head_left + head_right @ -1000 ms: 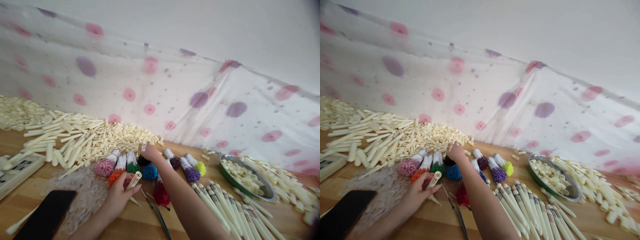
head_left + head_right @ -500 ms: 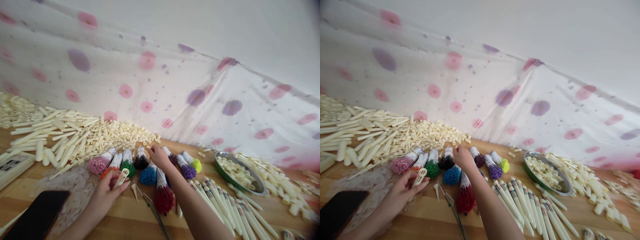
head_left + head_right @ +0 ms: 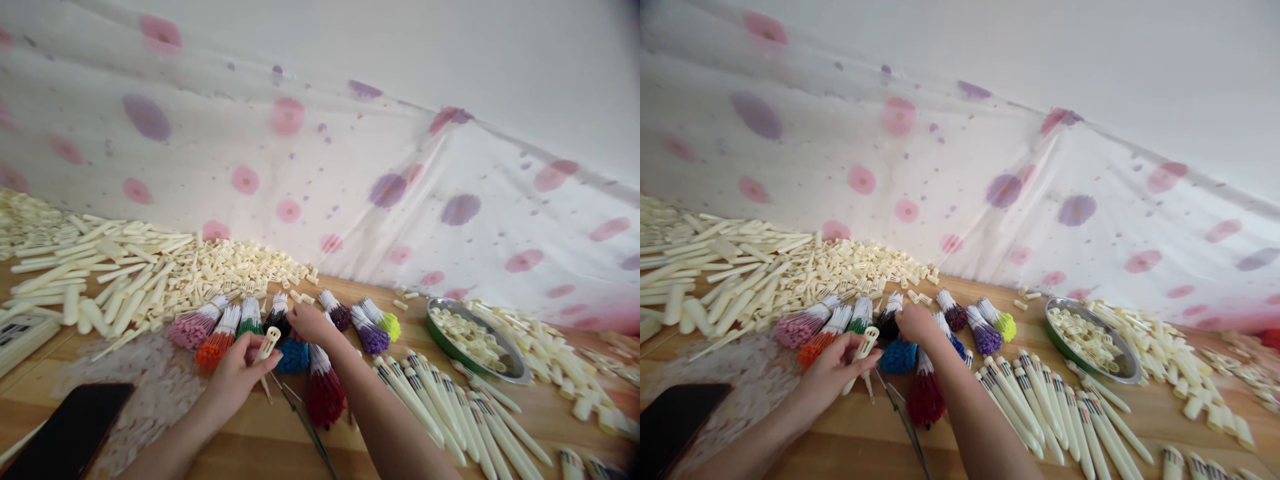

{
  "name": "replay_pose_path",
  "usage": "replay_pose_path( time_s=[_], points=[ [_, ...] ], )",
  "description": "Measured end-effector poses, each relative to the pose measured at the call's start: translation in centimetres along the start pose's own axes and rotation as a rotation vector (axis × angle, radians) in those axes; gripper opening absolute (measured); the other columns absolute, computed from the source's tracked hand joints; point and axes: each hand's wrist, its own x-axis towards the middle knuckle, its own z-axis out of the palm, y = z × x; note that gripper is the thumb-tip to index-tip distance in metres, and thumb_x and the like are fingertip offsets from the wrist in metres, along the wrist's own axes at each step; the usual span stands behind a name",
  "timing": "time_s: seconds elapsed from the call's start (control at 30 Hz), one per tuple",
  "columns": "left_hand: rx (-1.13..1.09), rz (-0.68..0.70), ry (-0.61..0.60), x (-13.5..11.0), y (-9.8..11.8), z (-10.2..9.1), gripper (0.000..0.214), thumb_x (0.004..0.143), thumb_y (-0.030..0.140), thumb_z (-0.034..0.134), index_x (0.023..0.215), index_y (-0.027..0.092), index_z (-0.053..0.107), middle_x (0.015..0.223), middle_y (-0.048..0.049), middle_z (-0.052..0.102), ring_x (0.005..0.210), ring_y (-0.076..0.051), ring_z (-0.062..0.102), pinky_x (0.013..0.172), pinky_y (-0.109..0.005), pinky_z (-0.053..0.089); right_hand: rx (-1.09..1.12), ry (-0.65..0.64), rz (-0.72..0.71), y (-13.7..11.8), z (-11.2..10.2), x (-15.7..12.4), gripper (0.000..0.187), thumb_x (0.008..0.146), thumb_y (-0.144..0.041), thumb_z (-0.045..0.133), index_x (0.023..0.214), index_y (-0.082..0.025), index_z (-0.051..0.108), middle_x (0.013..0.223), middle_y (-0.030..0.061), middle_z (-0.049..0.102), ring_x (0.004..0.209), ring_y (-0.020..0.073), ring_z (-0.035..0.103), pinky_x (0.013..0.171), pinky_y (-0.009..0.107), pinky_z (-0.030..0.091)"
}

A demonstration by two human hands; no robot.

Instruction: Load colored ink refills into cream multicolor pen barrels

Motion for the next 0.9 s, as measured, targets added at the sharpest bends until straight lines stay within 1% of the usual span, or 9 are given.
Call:
replay_pose_path(
  time_s=[0.07,0.13,0.23,0.33,0.5,0.6,0.7,0.83,0.9],
  points=[
    [-0.025,-0.019,-0.006,0.7,0.1,0.7,0.032,0.059,0.041,0.073,0.075,0.018,0.057,0.075,-0.0035,0.072,0.08,-0.023,0.067,0.072,-0.031,0.049,0.084,-0.066,-0.002,0.2,-0.2,-0.7,0.023,0.09,-0.03,0.052,0.107,-0.015,0.055,0.101,0.0053,0.06,0.081,0.0152,0.061,0.069,0.033,0.052],
    [-0.052,-0.028,0.0,1.1,0.3,1.3,0.031,0.061,0.042,0.072,0.075,0.018,0.056,0.081,-0.0052,0.073,0.086,-0.024,0.066,0.076,-0.033,0.048,0.157,-0.099,0.002,0.1,-0.4,-1.6,0.019,0.092,-0.028,0.048,0.093,-0.013,0.059,0.085,0.0023,0.063,0.065,0.0108,0.06,0.059,0.026,0.051],
    [-0.067,-0.032,0.007,1.0,0.5,2.1,0.03,0.063,0.043,0.069,0.073,0.019,0.055,0.079,-0.0035,0.072,0.086,-0.023,0.066,0.077,-0.033,0.047,0.219,-0.038,-0.005,-0.5,-0.8,-3.3,0.029,0.088,-0.019,0.046,0.062,-0.015,0.057,0.061,0.0,0.063,0.051,0.0096,0.055,0.049,0.021,0.043],
    [-0.045,-0.026,0.0,0.6,0.6,2.5,0.03,0.062,0.041,0.07,0.076,0.019,0.056,0.073,-0.0007,0.07,0.08,-0.022,0.065,0.075,-0.033,0.047,0.258,0.046,-0.035,-0.9,-1.4,-5.0,0.03,0.079,-0.016,0.051,0.049,-0.018,0.048,0.051,0.0,0.059,0.051,0.0131,0.057,0.048,0.022,0.038],
    [0.027,0.013,-0.072,-0.2,0.7,1.5,0.025,0.067,0.04,0.067,0.077,0.019,0.058,0.079,-0.0007,0.07,0.082,-0.02,0.065,0.073,-0.028,0.048,0.422,0.131,-0.062,1.0,-2.1,-7.6,0.022,0.088,-0.023,0.039,0.069,-0.02,0.049,0.05,-0.0034,0.061,0.038,0.0098,0.052,0.041,0.019,0.037],
    [0.107,0.036,-0.097,-0.8,0.5,0.3,0.024,0.069,0.041,0.066,0.078,0.019,0.061,0.074,-0.0001,0.07,0.075,-0.019,0.065,0.066,-0.026,0.049,0.495,0.224,-0.058,2.9,-2.1,-9.0,0.022,0.089,-0.029,0.039,0.072,-0.02,0.049,0.057,-0.002,0.062,0.045,0.0105,0.056,0.047,0.02,0.043],
    [0.181,0.061,-0.075,-1.5,0.4,-0.6,0.025,0.07,0.04,0.066,0.086,0.02,0.065,0.082,-0.0017,0.072,0.079,-0.022,0.065,0.07,-0.028,0.05,0.538,0.323,-0.056,4.4,-2.3,-10.7,0.022,0.088,-0.033,0.044,0.074,-0.019,0.054,0.062,-0.0003,0.062,0.052,0.0122,0.057,0.051,0.022,0.045],
    [0.249,0.11,0.019,-2.0,0.4,-1.2,0.023,0.069,0.035,0.066,0.09,0.025,0.068,0.094,-0.0019,0.072,0.092,-0.024,0.064,0.082,-0.031,0.048,0.381,0.465,-0.122,5.3,-3.3,-12.9,0.021,0.085,-0.035,0.051,0.074,-0.02,0.06,0.062,-0.0001,0.062,0.055,0.0135,0.057,0.053,0.022,0.044],
    [0.275,0.14,0.052,-2.2,0.2,-1.1,0.021,0.068,0.034,0.067,0.088,0.027,0.069,0.097,-0.0019,0.072,0.095,-0.024,0.063,0.083,-0.03,0.048,0.303,0.553,-0.163,5.4,-3.9,-13.7,0.02,0.086,-0.034,0.05,0.074,-0.02,0.059,0.061,0.0,0.062,0.053,0.0133,0.057,0.051,0.022,0.044]
  ],
)
